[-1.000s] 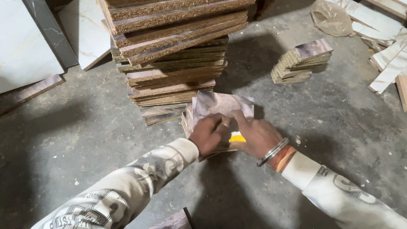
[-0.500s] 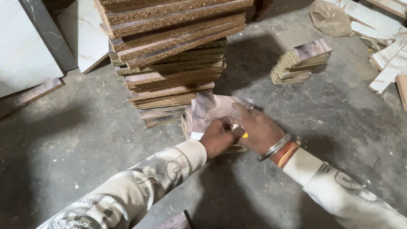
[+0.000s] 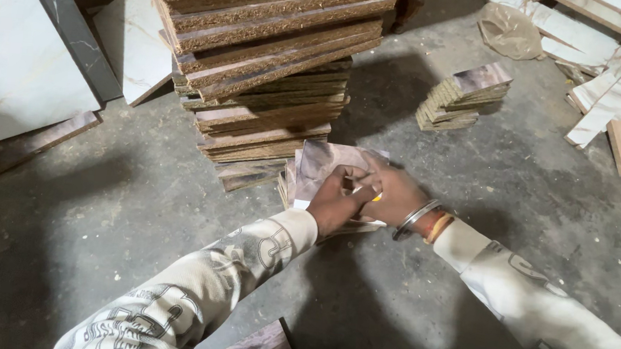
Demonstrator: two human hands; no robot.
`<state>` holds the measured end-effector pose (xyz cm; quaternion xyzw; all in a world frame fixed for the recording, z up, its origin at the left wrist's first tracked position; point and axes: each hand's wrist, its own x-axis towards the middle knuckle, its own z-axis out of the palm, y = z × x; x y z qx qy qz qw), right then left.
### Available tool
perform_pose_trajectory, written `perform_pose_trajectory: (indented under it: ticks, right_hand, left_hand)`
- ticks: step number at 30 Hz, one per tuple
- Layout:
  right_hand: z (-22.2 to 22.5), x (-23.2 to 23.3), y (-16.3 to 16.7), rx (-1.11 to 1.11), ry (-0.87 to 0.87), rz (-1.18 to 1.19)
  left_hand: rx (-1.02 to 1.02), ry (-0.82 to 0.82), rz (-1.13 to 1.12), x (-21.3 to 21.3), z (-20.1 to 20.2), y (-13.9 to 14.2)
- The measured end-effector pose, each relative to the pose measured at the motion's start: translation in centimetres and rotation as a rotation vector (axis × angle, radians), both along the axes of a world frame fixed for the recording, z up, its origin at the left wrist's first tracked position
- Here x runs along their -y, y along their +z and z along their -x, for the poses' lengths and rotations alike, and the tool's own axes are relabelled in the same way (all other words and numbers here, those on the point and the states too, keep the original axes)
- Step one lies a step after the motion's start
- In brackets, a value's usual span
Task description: The person measures a stack of square tiles with a tape measure, then moves to a table saw to cut white plastic strips. They return to the floor to place the cut strips on the tiles, repeating the measuring and cutting cycle.
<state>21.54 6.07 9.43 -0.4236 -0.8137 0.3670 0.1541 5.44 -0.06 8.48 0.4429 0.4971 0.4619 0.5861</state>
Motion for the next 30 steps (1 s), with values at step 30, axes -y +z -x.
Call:
perform_pose_trajectory:
  ticks: [30]
  right_hand:
    - [-5.3,-2.8,0.5,0.477,0.078,-0.347]
  left_hand:
    - [-0.811,0.131,-0.065,-2.8,8.8,-2.7]
